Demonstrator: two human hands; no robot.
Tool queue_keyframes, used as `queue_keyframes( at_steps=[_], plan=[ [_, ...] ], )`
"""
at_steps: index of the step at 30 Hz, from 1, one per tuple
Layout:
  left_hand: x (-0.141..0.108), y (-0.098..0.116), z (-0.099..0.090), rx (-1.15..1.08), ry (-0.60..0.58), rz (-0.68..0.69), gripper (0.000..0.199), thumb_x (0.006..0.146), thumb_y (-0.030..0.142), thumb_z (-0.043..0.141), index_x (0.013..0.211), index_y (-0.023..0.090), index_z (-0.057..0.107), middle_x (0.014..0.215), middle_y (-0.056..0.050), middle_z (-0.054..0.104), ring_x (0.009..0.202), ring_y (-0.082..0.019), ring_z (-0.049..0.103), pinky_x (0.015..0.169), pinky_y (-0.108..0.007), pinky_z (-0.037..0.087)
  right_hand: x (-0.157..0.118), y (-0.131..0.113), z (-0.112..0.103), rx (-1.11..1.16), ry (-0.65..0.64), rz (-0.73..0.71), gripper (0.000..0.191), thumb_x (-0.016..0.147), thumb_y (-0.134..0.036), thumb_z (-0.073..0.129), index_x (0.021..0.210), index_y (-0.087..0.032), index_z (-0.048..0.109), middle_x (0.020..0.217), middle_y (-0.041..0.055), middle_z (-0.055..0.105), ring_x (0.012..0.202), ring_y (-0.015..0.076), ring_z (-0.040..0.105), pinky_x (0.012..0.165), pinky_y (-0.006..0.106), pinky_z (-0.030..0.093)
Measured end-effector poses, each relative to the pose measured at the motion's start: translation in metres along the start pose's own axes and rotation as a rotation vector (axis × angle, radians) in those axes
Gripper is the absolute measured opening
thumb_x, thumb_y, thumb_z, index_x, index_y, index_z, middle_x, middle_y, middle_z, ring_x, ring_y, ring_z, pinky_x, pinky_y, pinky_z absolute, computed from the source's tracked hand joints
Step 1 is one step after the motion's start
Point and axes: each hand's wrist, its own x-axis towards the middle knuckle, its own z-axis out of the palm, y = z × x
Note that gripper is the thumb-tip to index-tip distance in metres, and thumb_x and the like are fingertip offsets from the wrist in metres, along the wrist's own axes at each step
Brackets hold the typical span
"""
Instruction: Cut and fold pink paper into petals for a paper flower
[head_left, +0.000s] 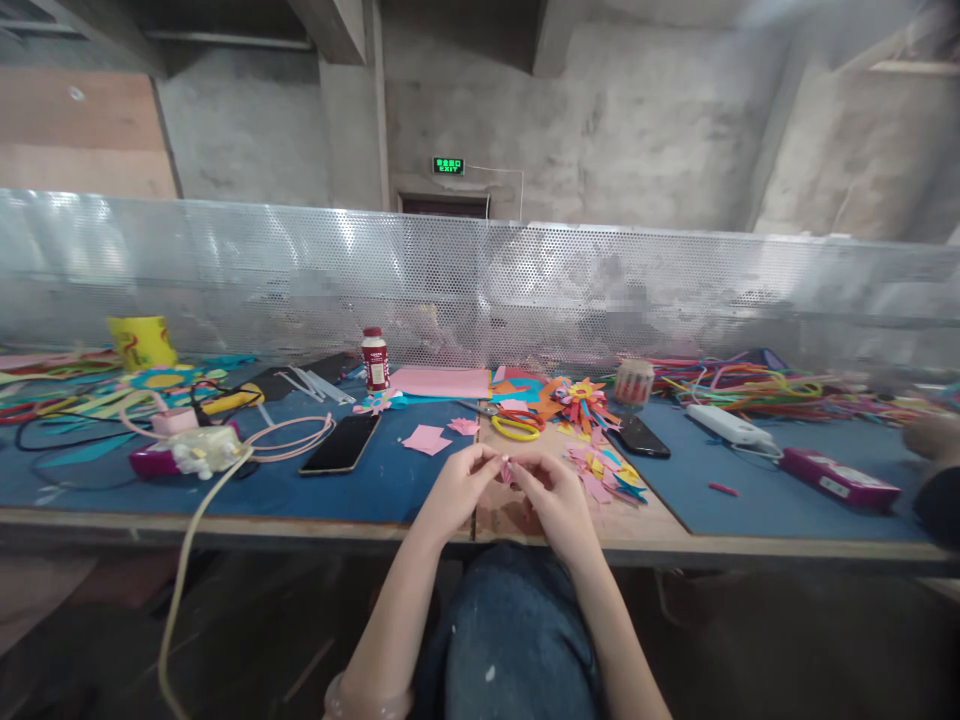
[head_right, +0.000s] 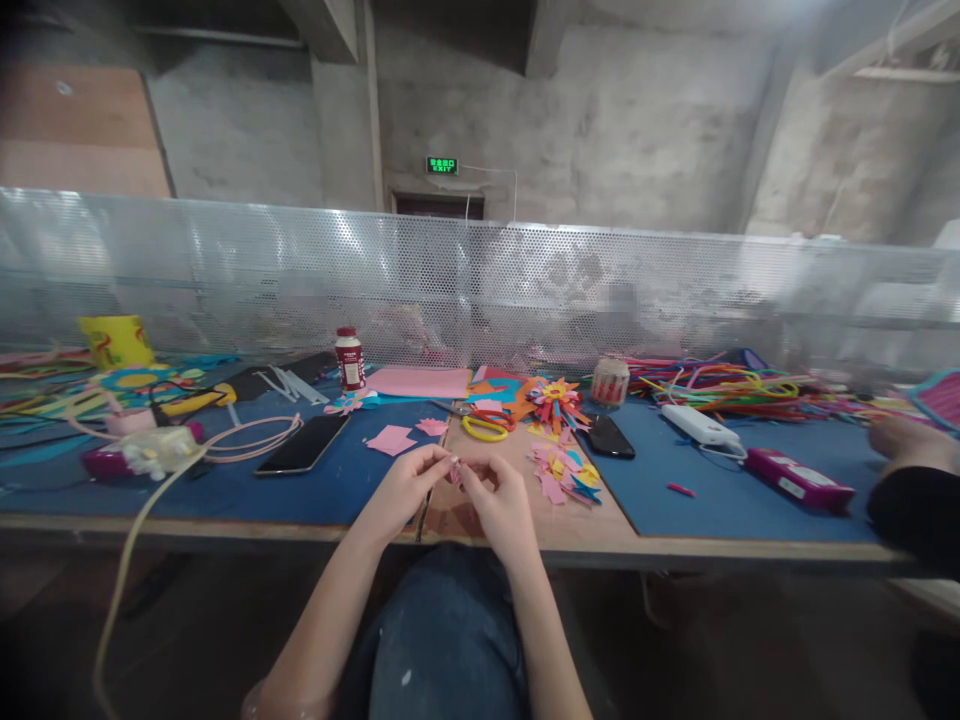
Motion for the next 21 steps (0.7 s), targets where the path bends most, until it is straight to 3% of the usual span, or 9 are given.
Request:
queue_keyframes(
  at_steps=[21],
  plan=[
    [-0.0010, 0.0044, -0.0001, -0.006, -0.007, 0.020, 0.024, 0.080, 0.036, 0.049, 0.073, 0.015, 0.059, 0.074, -0.003, 0.062, 0.075, -0.016, 0.057, 0.074, -0.027, 0.043, 0.0005, 0.0027, 0.0012, 0.058, 0.019, -0.002, 0.024, 0.075, -0.038, 0.056, 0.079, -0.015, 0.061, 0.073, 0.0046, 0.063, 0.052, 0.0116, 0.055, 0.040, 0.020, 0.038]
  ],
)
